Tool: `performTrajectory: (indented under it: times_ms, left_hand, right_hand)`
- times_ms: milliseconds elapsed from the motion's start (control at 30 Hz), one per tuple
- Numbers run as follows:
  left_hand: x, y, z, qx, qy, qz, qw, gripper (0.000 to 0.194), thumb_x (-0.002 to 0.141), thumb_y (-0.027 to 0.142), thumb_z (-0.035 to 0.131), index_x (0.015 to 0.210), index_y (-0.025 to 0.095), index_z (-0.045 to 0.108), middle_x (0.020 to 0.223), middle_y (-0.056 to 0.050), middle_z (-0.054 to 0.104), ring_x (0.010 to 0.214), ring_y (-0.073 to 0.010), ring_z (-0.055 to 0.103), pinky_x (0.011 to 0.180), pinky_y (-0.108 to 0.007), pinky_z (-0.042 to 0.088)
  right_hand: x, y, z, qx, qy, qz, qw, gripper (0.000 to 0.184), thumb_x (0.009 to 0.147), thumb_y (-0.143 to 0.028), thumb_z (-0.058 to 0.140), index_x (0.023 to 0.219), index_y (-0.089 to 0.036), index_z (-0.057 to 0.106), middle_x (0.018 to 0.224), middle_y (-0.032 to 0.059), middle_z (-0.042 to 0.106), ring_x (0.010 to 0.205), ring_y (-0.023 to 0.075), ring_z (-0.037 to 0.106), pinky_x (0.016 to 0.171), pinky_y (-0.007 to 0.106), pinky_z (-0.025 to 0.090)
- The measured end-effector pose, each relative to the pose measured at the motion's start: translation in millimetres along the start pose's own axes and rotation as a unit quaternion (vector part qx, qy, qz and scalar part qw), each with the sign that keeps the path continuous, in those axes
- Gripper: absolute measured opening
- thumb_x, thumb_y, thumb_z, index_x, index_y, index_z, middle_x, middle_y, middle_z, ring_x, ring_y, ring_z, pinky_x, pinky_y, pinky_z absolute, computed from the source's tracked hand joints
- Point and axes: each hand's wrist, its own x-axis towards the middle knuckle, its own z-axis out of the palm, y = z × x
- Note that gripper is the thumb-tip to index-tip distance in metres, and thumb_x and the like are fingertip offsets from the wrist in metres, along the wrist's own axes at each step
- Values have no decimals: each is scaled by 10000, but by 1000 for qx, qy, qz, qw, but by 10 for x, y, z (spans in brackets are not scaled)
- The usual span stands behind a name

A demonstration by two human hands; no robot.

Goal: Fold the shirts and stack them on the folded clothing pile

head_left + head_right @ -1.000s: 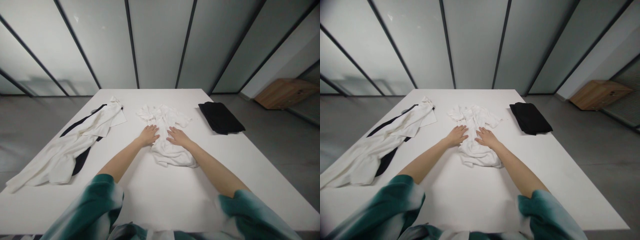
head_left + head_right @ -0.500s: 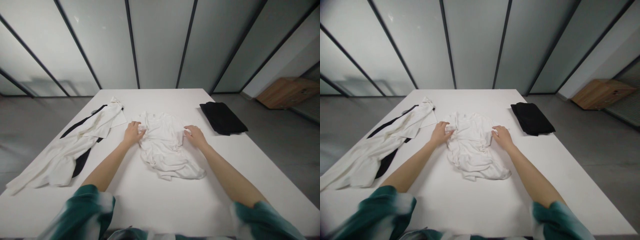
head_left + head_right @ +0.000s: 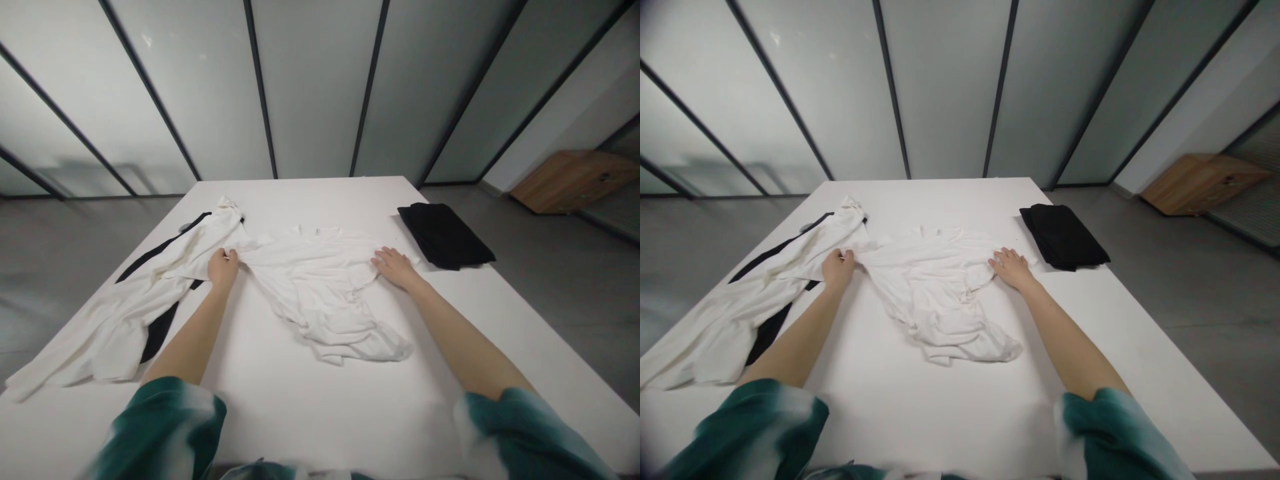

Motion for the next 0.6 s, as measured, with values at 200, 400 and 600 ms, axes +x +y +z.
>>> performTrajectory:
  times_ms: [200, 400, 600]
  left_hand:
    - [-126, 302, 102, -6, 3, 215, 977, 387, 863, 251, 468, 1224, 160, 575, 1228, -154, 631, 1187, -301, 561, 1029, -463, 429]
    - [-438, 737, 403, 141, -232, 312, 911, 647, 950, 553, 401, 1483, 188, 431, 1585, -149, 367, 1467, -324, 312, 1180, -506, 262]
    - [-281, 627, 402, 210, -277, 274, 896, 824, 918, 731, 247, 1579, 239, 265, 1666, -114, 160, 1530, -329, 142, 1203, -565, 147]
  right_hand:
    - [98, -448, -81, -21, 16, 12, 1000, 641, 988, -529, 328, 1510, -169, 422, 1585, 172, 362, 1452, 357, 323, 1156, 549, 265]
    - [122, -747, 31, -25, -30, -1, 999, 740, 965, -639, 284, 1562, -205, 332, 1636, 158, 251, 1489, 388, 227, 1160, 607, 206]
    - [177, -412, -34, -50, -46, -45, 997, 826, 910, -720, 343, 1564, -216, 332, 1655, 116, 212, 1506, 371, 186, 1185, 556, 194]
